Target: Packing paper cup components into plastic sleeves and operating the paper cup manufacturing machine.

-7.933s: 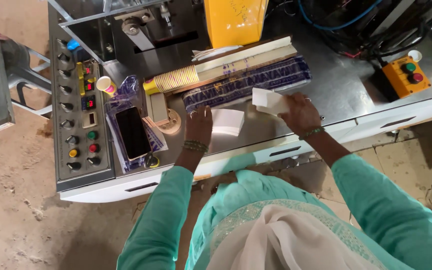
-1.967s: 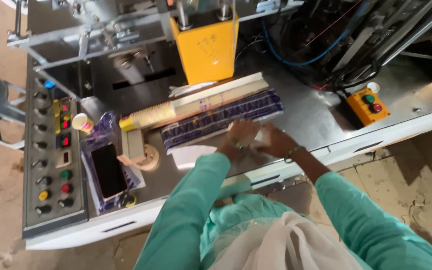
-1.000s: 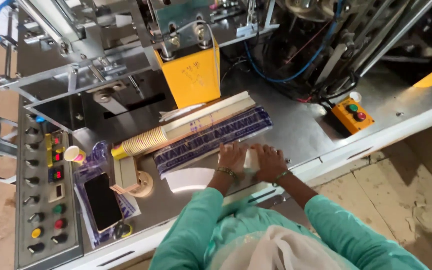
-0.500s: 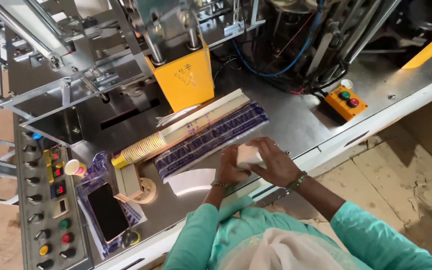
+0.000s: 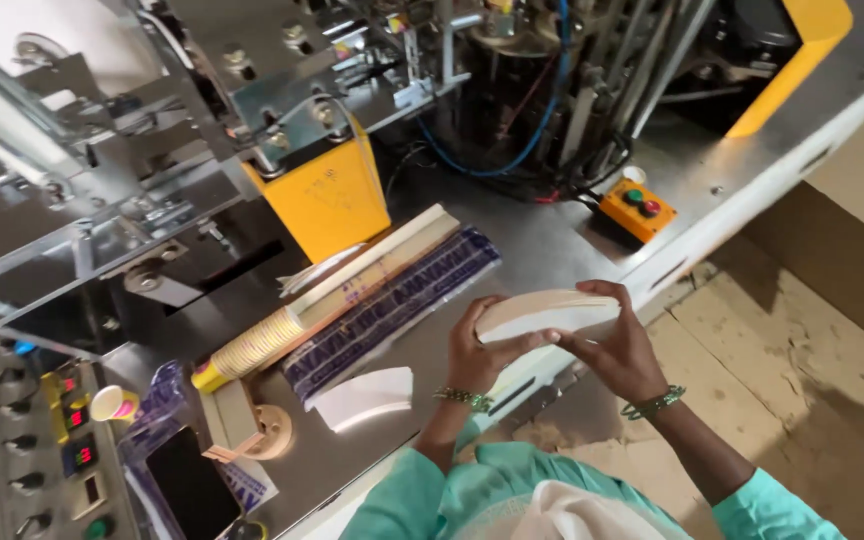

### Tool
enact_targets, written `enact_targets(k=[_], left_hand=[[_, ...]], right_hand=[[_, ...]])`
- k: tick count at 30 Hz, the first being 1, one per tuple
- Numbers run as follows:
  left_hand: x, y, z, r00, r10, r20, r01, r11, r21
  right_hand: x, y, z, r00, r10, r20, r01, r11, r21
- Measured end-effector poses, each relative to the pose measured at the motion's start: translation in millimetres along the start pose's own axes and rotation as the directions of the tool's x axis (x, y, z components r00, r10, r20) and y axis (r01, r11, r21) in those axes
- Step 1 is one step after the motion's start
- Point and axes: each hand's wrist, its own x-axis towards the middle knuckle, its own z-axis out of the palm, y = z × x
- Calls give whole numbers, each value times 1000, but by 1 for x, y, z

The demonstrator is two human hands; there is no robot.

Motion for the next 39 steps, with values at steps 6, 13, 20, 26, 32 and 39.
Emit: enact_targets(k=[6,13,20,26,32,39], left_hand=[[1,1,64,974,195,-117,-155,945,289],[19,-44,93,983,108,-151,-60,954,293],[-6,-32,109,975,56,215,-98,977,188],[19,-33,86,949,315,-1,-268,809,524],[9,-6,76,975,101,197,-139,972,191],[37,2,25,962,273,-5,-231,826,514]], right_hand=[[-29,31,1,923,122,-365,-95,991,90],[-104,-2,-23,877,250,-411,-154,956,251],[-72,38,-46,838,418,-349,-237,857,458],[-101,10,-16,856,260,-447,-175,959,223],[-46,20,-40,847,375,-378,-240,902,358],[-76,-40,-6,944,47,-326,-4,991,131]])
